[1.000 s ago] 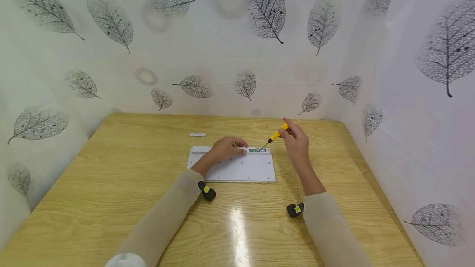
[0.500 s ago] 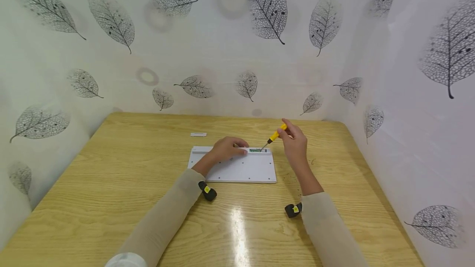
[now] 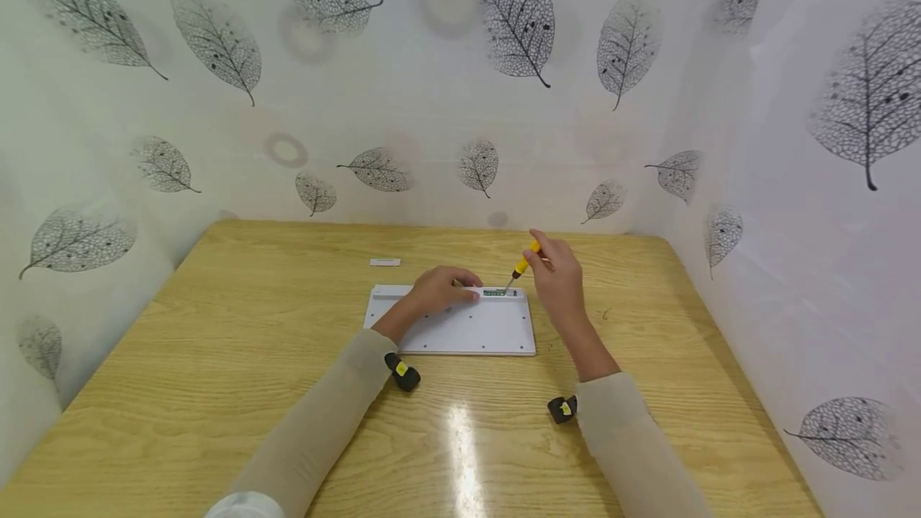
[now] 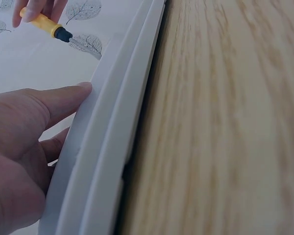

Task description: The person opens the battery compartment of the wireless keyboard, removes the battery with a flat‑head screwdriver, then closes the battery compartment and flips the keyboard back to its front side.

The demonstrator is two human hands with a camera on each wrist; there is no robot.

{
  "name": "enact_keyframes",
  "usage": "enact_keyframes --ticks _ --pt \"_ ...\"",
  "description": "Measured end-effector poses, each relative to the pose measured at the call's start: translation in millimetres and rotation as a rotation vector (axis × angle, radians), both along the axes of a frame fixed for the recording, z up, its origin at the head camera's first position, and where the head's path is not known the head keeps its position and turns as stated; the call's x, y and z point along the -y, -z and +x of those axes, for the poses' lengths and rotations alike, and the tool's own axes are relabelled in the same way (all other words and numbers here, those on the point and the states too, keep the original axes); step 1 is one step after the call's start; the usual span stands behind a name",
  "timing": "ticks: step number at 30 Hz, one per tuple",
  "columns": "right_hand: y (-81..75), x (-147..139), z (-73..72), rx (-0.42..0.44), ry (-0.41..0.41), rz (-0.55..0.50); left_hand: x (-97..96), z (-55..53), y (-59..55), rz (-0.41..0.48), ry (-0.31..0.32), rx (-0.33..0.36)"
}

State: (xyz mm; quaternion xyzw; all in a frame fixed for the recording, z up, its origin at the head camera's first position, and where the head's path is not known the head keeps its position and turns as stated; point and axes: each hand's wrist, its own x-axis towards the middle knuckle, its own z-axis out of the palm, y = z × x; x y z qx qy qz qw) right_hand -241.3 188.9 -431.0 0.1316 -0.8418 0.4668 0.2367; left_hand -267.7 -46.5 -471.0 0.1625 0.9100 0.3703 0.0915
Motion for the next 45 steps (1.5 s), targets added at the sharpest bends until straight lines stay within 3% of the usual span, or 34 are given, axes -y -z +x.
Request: enact_keyframes --ticks 6,13,25,30,38,45 --pt "-8.0 8 4.0 -0.077 -0.007 0.148 -1.7 0.8 -1.5 0.005 0.008 0.002" --pt "-8.7 15 1.5 -0.136 -0.004 0.235 -3.1 1.6 -3.0 -0.002 0.016 -0.001" --pt "-9.6 18 -2.7 0.001 -0.048 0.13 -2.1 1.5 -2.7 -0.007 0.014 -0.006" --pt "-5.9 13 -7.7 0.128 -0.031 0.018 -2.4 1.6 -3.3 -0.019 0.013 -0.005" --pt "1.4 -3 -6.9 0.298 -0.057 -0.299 -5.3 0.4 -0.1 -0.021 0.004 -0.015" --pt "12.6 -11 -3.4 0.345 -0.006 -0.535 -5.1 0.1 2.0 -0.025 -0.004 -0.039"
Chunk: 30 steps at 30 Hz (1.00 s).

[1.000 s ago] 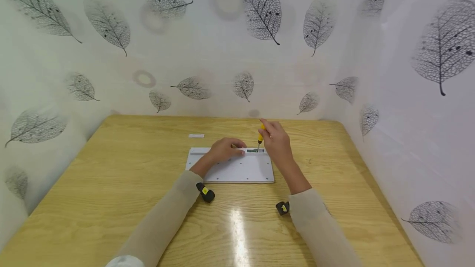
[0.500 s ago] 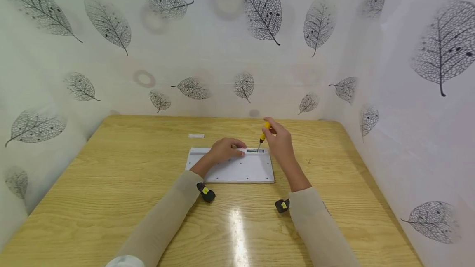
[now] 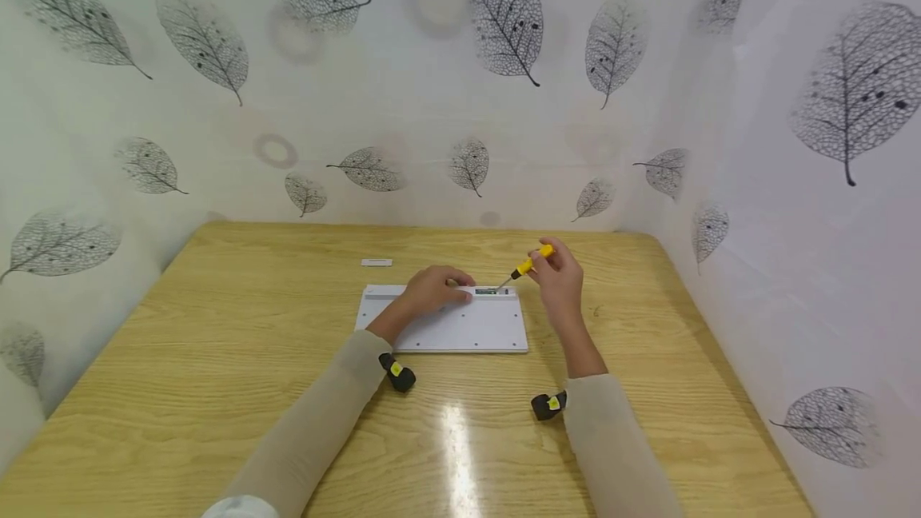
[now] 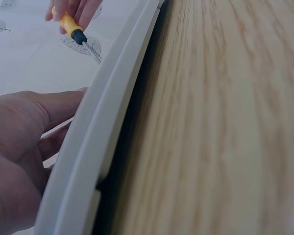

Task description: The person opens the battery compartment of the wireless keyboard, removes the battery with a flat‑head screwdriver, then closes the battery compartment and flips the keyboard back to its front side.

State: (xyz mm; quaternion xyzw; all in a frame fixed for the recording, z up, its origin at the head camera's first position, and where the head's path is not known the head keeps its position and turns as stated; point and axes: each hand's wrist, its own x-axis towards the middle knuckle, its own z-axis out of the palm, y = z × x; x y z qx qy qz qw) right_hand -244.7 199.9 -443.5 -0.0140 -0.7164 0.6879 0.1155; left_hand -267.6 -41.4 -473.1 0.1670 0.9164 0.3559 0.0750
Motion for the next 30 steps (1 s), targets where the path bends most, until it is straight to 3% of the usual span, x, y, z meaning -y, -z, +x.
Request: enact_keyframes --ticks 9,21,25,30 --pt "11.3 -4 2.2 0.04 0.114 -0.23 -1.3 -0.6 2.1 0.011 0.001 -0.004" --pt "19.5 -11 4.0 0.27 0.183 -0.529 -0.3 1.1 -1.0 0.031 -0.02 0.013" --pt "22.4 -10 4.8 0.317 0.209 -0.582 -0.2 0.2 -0.2 0.037 -0.019 0.019" --pt "24.9 -8 4.4 0.31 0.231 -0.602 0.4 -1.4 1.2 0.035 -0.014 0.009"
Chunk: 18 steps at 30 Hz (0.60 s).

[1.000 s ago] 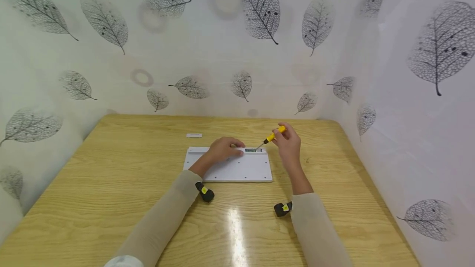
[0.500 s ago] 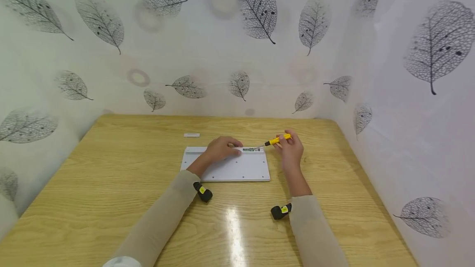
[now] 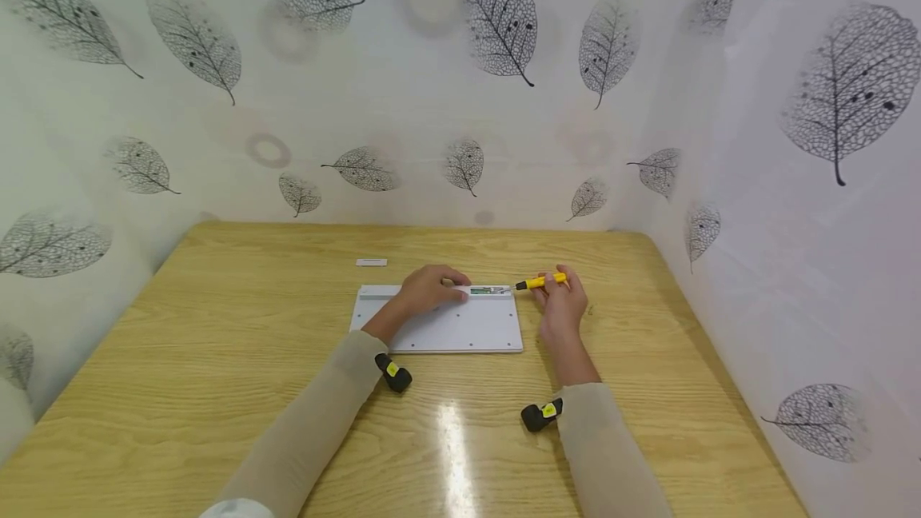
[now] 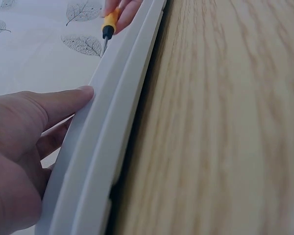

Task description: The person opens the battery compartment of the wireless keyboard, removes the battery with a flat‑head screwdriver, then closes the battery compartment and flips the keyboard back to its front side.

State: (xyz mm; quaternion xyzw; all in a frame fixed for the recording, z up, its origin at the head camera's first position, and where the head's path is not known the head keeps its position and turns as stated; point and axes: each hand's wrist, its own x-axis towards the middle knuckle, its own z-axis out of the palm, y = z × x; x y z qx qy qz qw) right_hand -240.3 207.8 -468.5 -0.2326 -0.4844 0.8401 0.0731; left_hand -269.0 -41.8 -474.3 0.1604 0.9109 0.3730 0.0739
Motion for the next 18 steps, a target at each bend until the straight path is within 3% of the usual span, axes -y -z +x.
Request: enact_keyframes --ticks 18 --pt "6.7 0.9 -2.9 0.043 0.035 -0.06 -2.0 6.0 -6.5 -0.003 -0.019 0.021"
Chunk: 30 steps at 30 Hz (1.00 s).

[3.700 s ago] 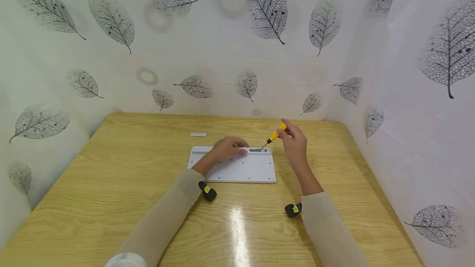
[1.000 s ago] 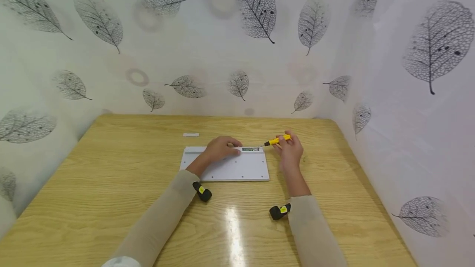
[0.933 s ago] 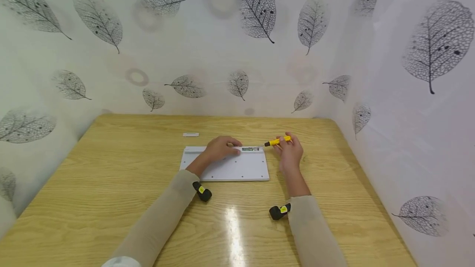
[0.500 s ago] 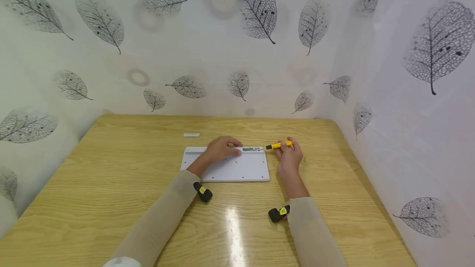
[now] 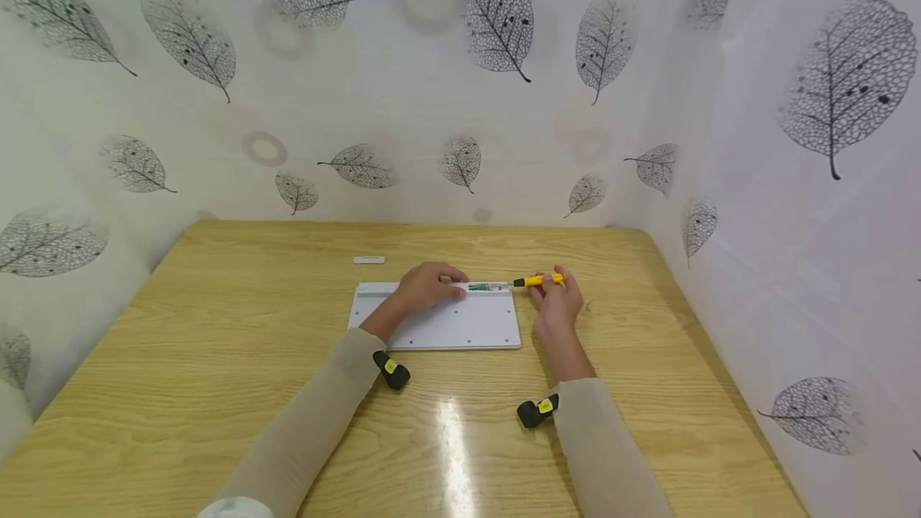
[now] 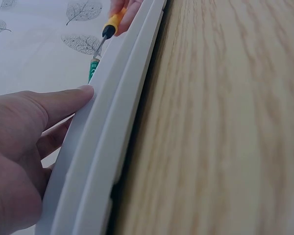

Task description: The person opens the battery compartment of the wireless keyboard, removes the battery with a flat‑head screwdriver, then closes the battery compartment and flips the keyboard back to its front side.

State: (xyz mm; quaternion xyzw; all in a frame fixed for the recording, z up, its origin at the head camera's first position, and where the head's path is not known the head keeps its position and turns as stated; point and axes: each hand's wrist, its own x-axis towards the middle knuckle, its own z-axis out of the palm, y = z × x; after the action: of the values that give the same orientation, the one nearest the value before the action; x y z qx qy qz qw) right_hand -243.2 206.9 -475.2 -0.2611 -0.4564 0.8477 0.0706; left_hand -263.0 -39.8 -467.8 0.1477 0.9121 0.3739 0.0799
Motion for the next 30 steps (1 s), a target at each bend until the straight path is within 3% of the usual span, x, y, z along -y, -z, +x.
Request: enact_keyframes --ticks 12,25,30 --pt "0.8 2 -2.6 0.011 0.031 0.016 1.3 -1.1 0.1 0.009 -0.004 0.008" --pt "-9.6 -2 4.1 0.03 0.01 0.021 1.7 -4.0 5.0 0.023 0.024 -0.012" --pt "-11.6 -3 4.8 -0.02 -0.019 0.1 1.3 -2.7 4.3 0.016 0.016 -0.007"
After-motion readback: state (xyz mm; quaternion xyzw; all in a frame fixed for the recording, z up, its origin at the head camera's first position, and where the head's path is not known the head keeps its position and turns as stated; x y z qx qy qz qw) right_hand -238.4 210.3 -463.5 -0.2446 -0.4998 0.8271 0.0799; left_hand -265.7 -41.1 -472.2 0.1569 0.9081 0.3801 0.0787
